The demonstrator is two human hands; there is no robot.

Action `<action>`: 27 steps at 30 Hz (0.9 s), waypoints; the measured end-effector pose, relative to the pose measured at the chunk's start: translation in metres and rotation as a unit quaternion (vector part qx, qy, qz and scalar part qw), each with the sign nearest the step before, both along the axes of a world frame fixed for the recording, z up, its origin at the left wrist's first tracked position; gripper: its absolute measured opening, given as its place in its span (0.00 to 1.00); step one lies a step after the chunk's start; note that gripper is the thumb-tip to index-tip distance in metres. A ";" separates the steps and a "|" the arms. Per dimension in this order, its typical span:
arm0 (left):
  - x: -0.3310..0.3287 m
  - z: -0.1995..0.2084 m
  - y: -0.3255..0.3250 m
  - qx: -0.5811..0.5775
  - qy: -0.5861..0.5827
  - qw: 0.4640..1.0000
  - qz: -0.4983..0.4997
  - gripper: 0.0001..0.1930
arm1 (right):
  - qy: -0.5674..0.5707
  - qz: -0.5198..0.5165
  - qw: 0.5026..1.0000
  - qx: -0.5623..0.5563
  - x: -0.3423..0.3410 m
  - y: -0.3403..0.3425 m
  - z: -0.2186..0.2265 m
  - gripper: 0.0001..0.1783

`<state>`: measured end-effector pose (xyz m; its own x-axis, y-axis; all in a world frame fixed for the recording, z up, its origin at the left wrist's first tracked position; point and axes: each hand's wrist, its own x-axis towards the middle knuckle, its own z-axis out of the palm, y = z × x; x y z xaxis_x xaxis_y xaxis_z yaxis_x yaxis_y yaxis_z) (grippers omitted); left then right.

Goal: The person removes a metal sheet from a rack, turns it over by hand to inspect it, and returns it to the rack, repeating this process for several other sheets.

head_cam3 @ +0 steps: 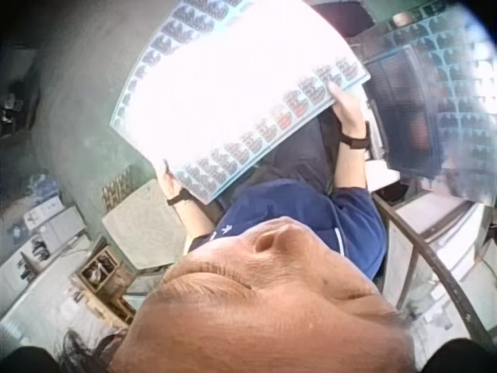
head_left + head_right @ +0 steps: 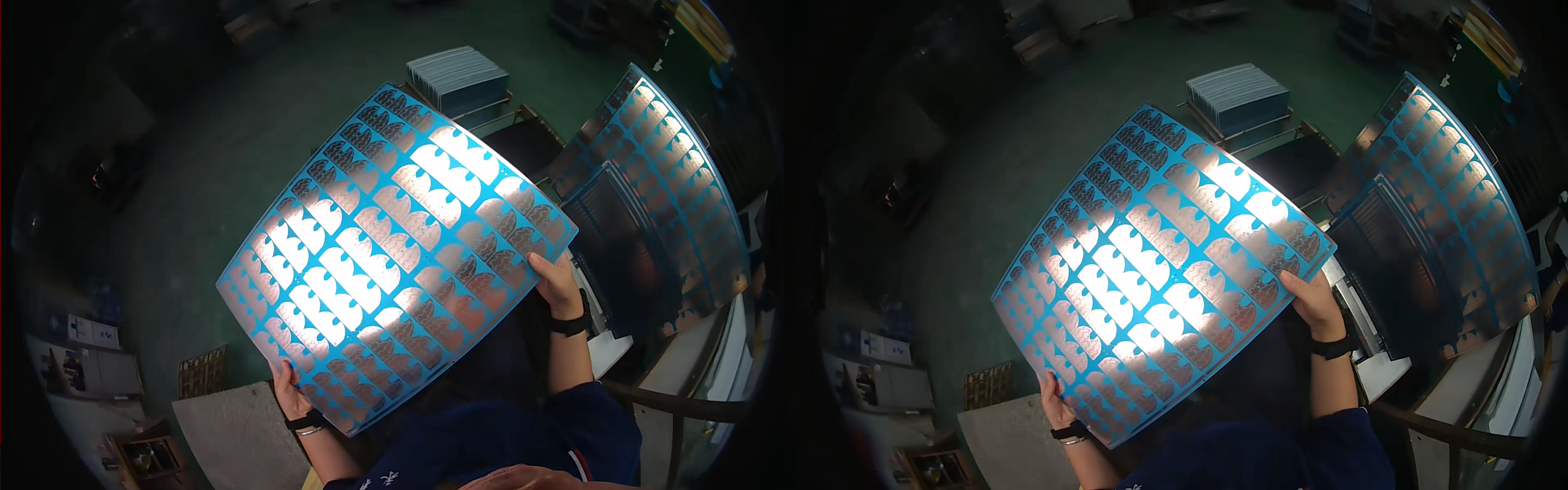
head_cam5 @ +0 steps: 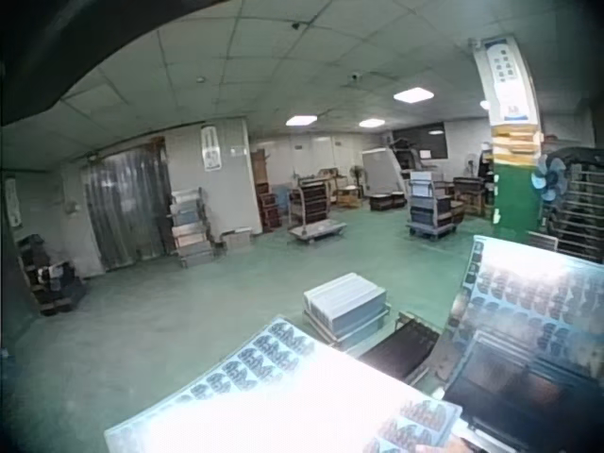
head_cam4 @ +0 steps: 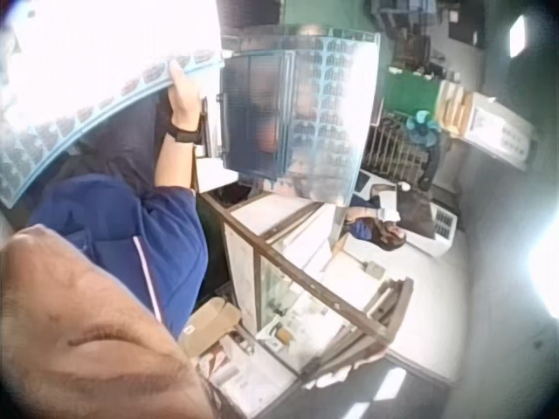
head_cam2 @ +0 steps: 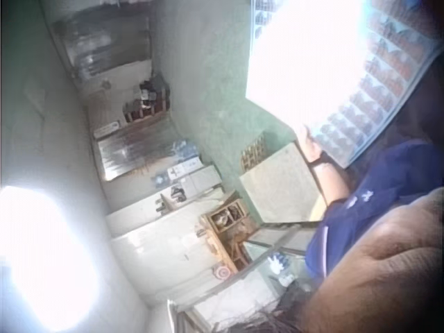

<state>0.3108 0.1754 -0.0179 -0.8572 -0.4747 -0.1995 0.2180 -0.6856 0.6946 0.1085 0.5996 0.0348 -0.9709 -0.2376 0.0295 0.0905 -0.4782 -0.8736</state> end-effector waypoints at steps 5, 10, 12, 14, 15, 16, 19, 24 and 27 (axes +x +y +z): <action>-0.004 -0.002 0.005 0.063 -0.036 0.997 -0.008 0.14 | -0.007 0.011 1.000 -0.005 -0.002 -0.007 -0.004 0.29; -0.046 -0.034 0.038 0.154 -0.046 0.987 0.014 0.16 | -0.004 0.086 0.987 -0.138 0.027 -0.070 -0.004 0.40; -0.078 -0.031 0.078 0.137 -0.084 0.987 0.003 0.14 | 0.058 0.075 0.994 -0.061 0.054 -0.097 -0.025 0.40; -0.100 -0.056 0.109 0.151 -0.096 0.984 -0.014 0.13 | -0.032 -0.051 0.998 0.037 0.078 -0.122 -0.022 0.31; -0.109 -0.064 0.123 0.205 -0.090 0.974 -0.013 0.13 | 0.005 -0.097 0.992 0.077 0.069 -0.123 -0.016 0.25; -0.116 -0.069 0.131 0.261 -0.080 0.962 -0.013 0.14 | 0.045 -0.144 0.982 0.118 0.054 -0.118 -0.007 0.20; -0.136 -0.069 0.132 0.052 -0.081 0.941 -0.326 0.18 | 0.079 -0.171 0.962 0.199 0.019 -0.093 0.022 0.18; -0.163 -0.116 0.101 -0.232 -0.228 0.911 -0.252 0.18 | 0.129 -0.192 0.923 0.306 -0.010 -0.091 0.022 0.17; -0.189 -0.143 0.087 -0.298 -0.220 0.918 -0.139 0.13 | 0.122 -0.229 0.916 0.307 -0.025 -0.121 0.019 0.19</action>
<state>0.1222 0.2625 -0.1614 -0.8605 -0.3877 -0.3305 -0.2989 -0.1411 0.9438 0.0836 0.4789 0.0543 -0.9551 0.1491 0.2560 -0.2301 0.1712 -0.9580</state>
